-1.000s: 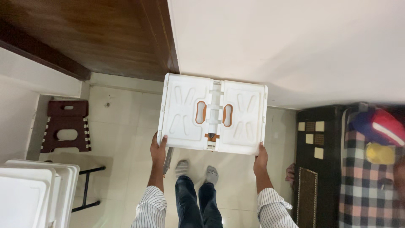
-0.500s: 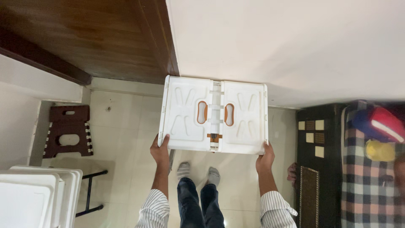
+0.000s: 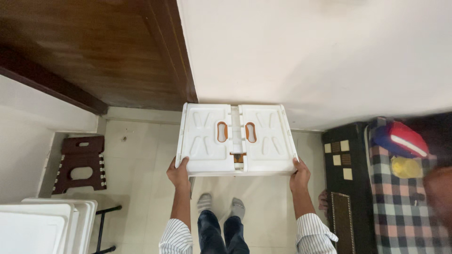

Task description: The person assembles a white plastic storage unit by attaching the lid, inserting a frame, and folding the side panels into place. They repeatedly adjust and reposition components to secure the structure.

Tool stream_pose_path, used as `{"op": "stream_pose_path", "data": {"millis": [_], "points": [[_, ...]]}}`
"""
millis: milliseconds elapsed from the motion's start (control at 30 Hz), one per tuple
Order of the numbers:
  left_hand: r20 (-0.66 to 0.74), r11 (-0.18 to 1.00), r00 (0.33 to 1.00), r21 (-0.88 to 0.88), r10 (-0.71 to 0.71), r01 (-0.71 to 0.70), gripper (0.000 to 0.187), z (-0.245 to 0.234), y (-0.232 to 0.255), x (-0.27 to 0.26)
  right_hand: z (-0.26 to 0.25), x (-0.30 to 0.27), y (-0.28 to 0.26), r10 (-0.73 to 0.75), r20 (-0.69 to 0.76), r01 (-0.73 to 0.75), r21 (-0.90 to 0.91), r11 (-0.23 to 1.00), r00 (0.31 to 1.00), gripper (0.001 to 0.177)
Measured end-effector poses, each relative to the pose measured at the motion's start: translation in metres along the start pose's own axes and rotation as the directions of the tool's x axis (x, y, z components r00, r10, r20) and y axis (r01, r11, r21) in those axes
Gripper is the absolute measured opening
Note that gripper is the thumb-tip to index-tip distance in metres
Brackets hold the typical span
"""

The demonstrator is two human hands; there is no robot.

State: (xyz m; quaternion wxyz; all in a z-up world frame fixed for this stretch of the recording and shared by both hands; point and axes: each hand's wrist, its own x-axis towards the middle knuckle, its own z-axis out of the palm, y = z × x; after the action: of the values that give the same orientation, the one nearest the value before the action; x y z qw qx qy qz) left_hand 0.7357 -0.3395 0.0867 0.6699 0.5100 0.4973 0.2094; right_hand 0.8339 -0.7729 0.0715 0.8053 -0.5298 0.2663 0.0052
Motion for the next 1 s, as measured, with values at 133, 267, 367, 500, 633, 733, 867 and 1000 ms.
{"op": "stream_pose_path", "data": {"millis": [133,267,367,500,633,733,867,1000], "points": [[-0.019,0.998,1.0,-0.064,-0.018,0.017,0.042,-0.014,0.016,-0.029,-0.004,-0.021,-0.014,0.011,-0.051,-0.011,-0.001,1.0,0.999,0.046],[-0.031,0.985,1.0,-0.171,-0.001,-0.005,0.045,-0.035,0.039,-0.059,-0.006,-0.051,-0.025,-0.005,-0.012,0.005,0.036,0.999,1.0,0.046],[-0.077,0.977,0.994,-0.206,-0.072,0.055,0.048,-0.064,0.054,-0.086,-0.01,-0.086,-0.03,-0.011,0.061,0.006,0.076,0.997,0.998,0.046],[-0.076,0.967,0.997,-0.256,-0.031,0.01,0.052,-0.096,0.066,-0.115,-0.005,-0.113,-0.046,-0.006,0.106,-0.004,0.091,0.996,0.994,0.046],[-0.136,0.972,0.99,-0.235,-0.018,-0.015,0.055,-0.123,0.061,-0.136,-0.004,-0.129,-0.067,-0.005,0.205,-0.019,0.113,0.993,0.979,0.049],[-0.139,0.972,0.989,-0.234,-0.047,0.014,0.056,-0.142,0.06,-0.146,0.001,-0.137,-0.082,0.016,0.252,-0.044,0.105,0.993,0.968,0.051],[-0.106,0.976,0.991,-0.213,-0.078,0.054,0.056,-0.161,0.065,-0.166,0.014,-0.145,-0.102,0.002,0.342,-0.035,0.09,0.995,0.94,0.052],[-0.091,0.972,0.995,-0.233,-0.037,0.014,0.052,-0.178,0.076,-0.18,0.028,-0.16,-0.111,-0.014,0.439,-0.01,0.053,0.999,0.898,0.055]]}}
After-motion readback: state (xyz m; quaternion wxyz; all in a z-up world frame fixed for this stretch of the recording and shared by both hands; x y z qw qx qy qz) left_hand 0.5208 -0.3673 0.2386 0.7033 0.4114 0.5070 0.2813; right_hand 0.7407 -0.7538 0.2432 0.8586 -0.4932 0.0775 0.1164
